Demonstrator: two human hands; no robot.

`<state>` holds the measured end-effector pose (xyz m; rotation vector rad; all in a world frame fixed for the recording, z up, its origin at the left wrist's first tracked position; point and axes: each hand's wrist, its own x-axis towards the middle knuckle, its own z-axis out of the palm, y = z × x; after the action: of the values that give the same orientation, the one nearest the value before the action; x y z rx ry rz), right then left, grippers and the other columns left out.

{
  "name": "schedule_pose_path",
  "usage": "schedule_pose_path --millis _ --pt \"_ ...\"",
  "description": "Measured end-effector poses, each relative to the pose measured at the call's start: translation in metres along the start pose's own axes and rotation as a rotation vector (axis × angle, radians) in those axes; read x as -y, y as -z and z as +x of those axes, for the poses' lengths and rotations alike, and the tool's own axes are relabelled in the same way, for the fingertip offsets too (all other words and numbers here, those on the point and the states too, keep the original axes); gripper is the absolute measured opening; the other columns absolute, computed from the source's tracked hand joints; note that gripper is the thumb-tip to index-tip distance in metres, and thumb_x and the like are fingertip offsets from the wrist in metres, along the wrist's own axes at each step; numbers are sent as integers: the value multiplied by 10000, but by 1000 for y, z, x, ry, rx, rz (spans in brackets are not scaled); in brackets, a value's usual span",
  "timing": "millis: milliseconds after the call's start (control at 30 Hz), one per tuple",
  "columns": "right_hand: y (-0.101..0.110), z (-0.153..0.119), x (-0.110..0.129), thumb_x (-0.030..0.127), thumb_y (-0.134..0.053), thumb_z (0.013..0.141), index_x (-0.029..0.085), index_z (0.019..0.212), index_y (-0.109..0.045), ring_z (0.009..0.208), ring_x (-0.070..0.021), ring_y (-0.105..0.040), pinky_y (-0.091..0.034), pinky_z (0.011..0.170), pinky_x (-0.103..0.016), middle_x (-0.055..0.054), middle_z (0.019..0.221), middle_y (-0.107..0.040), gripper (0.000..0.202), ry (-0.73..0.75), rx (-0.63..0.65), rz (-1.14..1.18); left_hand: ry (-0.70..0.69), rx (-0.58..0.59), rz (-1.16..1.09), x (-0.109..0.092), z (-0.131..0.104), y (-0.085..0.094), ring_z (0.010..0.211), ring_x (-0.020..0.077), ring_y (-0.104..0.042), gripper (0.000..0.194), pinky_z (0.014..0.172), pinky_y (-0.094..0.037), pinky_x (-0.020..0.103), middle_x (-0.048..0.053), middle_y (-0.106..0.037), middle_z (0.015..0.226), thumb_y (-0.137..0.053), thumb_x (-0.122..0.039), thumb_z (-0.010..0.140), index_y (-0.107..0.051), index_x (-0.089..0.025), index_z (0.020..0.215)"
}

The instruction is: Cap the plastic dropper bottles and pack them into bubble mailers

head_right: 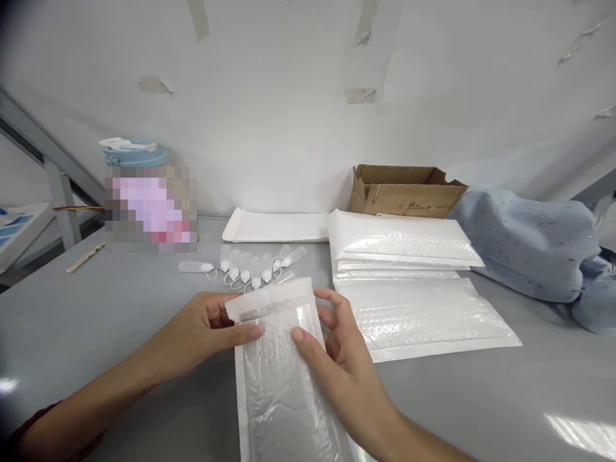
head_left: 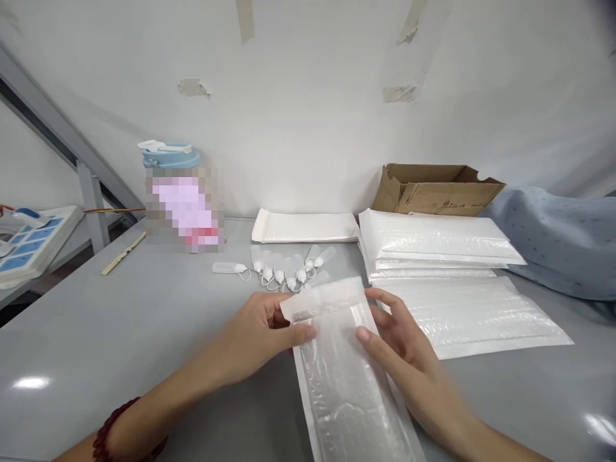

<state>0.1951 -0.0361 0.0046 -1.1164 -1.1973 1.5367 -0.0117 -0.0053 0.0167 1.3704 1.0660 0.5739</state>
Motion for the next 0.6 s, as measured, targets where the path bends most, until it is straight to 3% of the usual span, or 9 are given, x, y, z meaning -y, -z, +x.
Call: schedule_pose_path --millis 100,200,300,400,600 --pt "5 6 4 398 -613 837 249 1094 -533 603 -128 -528 -470 609 -283 24 702 -569 307 -74 119 -12 -26 43 -10 1 -3 -1 716 171 -628 224 637 -488 253 9 -683 772 -639 -371 791 -681 -160 850" --pt "10 10 3 372 -633 817 232 921 -610 521 -99 -456 -383 514 -234 49 583 -499 175 -65 86 -69 -51 -13 47 1 -5 -1 673 151 -602 218 594 -468 233 6 -681 756 -644 -351 782 -713 -174 889" --pt "13 12 0 268 -637 784 241 856 -624 530 -100 -474 -335 503 -227 37 601 -544 79 -74 79 -20 -94 -53 44 1 -4 -1 660 130 -591 191 577 -451 208 -2 -699 778 -646 -296 771 -739 -213 916" --pt "15 14 -3 163 -607 736 239 825 -629 572 -113 -521 -351 539 -241 18 659 -602 119 -129 126 115 -119 -54 55 -1 -5 -2 611 110 -575 170 542 -426 190 -8 -711 737 -620 -265 779 -760 -227 868" --pt "14 13 1 167 -594 681 218 731 -632 548 -129 -521 -342 513 -254 5 640 -608 80 -227 90 101 -193 -47 264 -3 -9 1 504 82 -487 203 456 -336 176 -18 -691 644 -589 -256 803 -761 -240 908"
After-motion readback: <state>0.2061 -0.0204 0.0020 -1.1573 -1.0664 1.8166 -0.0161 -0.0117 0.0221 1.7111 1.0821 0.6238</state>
